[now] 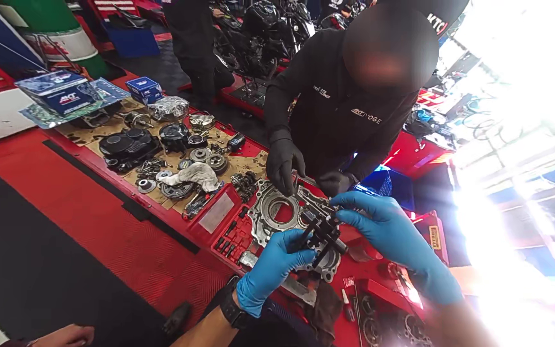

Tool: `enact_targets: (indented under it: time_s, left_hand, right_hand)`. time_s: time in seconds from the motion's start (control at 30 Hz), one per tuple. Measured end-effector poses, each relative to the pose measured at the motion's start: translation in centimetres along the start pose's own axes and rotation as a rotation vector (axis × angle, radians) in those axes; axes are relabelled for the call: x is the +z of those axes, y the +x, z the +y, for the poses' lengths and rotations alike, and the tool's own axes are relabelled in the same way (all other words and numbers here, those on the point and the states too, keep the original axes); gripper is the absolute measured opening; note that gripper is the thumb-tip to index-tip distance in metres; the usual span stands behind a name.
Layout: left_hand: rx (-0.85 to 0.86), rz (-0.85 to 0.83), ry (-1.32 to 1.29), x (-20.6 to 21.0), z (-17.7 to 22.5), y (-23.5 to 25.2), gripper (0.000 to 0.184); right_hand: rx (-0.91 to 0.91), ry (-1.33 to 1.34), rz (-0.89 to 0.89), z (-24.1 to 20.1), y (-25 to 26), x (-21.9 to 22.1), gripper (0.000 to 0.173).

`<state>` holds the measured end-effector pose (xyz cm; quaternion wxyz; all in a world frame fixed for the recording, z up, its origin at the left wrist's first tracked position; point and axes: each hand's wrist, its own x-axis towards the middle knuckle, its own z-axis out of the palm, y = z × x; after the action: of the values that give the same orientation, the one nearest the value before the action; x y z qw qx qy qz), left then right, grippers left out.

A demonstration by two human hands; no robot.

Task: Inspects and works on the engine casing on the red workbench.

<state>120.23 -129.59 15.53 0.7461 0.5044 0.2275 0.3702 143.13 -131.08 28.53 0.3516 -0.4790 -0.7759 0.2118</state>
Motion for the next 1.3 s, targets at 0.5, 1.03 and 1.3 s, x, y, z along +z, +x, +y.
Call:
enact_targets:
  time_s: [0.5, 1.03, 1.3]
  left_hand:
    - [0.307, 0.041, 0.335, -0.9, -2.5, -2.4, 0.017]
    - [-0.078, -0.008, 0.186, 0.7, 0.5, 1.0, 0.018]
    - [-0.19, -0.046, 0.601, 0.2, 2.2, 1.8, 0.028]
  right_hand:
    - [0.065, -0.118, -0.033, 1.3, -1.3, -1.1, 0.02]
    - [0.495, 0.471, 0.102, 1.2, -3.4, 4.0, 0.052]
    - [0.543, 1.136, 0.739, 3.2, -7.0, 12.0, 0.031]
